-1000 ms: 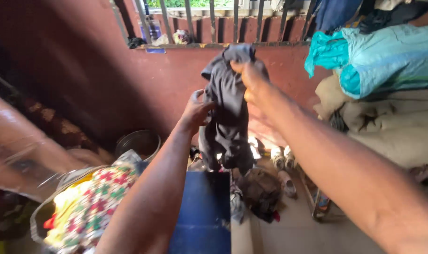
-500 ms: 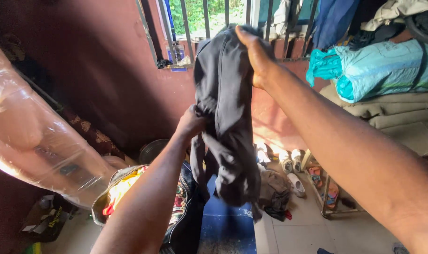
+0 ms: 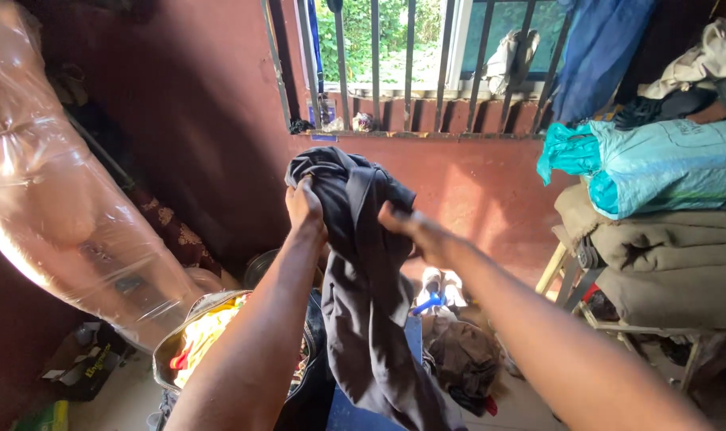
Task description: Packing clothes into a bag.
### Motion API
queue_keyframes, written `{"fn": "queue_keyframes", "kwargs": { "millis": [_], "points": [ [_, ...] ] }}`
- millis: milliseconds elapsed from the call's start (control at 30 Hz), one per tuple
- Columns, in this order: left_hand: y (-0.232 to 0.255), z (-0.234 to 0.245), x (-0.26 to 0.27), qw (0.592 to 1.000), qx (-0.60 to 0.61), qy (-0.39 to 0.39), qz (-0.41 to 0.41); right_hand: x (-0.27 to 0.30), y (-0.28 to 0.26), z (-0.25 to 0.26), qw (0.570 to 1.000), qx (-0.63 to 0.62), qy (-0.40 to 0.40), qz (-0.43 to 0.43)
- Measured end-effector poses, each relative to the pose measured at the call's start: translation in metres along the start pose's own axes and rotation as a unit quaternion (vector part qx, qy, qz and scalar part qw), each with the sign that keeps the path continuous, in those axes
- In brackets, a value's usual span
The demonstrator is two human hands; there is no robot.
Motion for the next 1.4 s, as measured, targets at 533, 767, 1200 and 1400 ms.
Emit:
{"fn": "queue_keyframes", "kwargs": {
  "millis": [533, 767, 1200, 1400],
  "points": [
    [-0.030, 0.050, 0.021, 0.798, -0.225, -0.297, 0.473, -0.032, 0.022, -0.009, 0.938, -0.320, 0.127, -0.035],
    [-0.098, 0.093, -0.049, 0.875, -0.440, -0.164, 0.114, -0.071, 0.074, 0.013, 0.939, -0.229, 0.255, -0.035],
    [-0.050, 0.030, 0.010, 0.714, -0.461, -0.372, 0.372, -0.057, 0.052, 0.006, 0.916, -0.341, 0.212, 0.018],
    [-0.090, -0.009, -0.004, 0.900, -0.163, -0.149, 0.375, -0.034, 0.062, 0.036, 0.941, 0.108, 0.292, -0.135]
  ]
}}
Point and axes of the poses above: each hand's wrist, its own x-axis away from the middle knuckle, its own z-axis out of the back of the hand, y = z × x, the point moved 2 cm from there along -x, towards the middle knuckle, and after that the axes turned 1 degree about y, right-handed, at the moved point
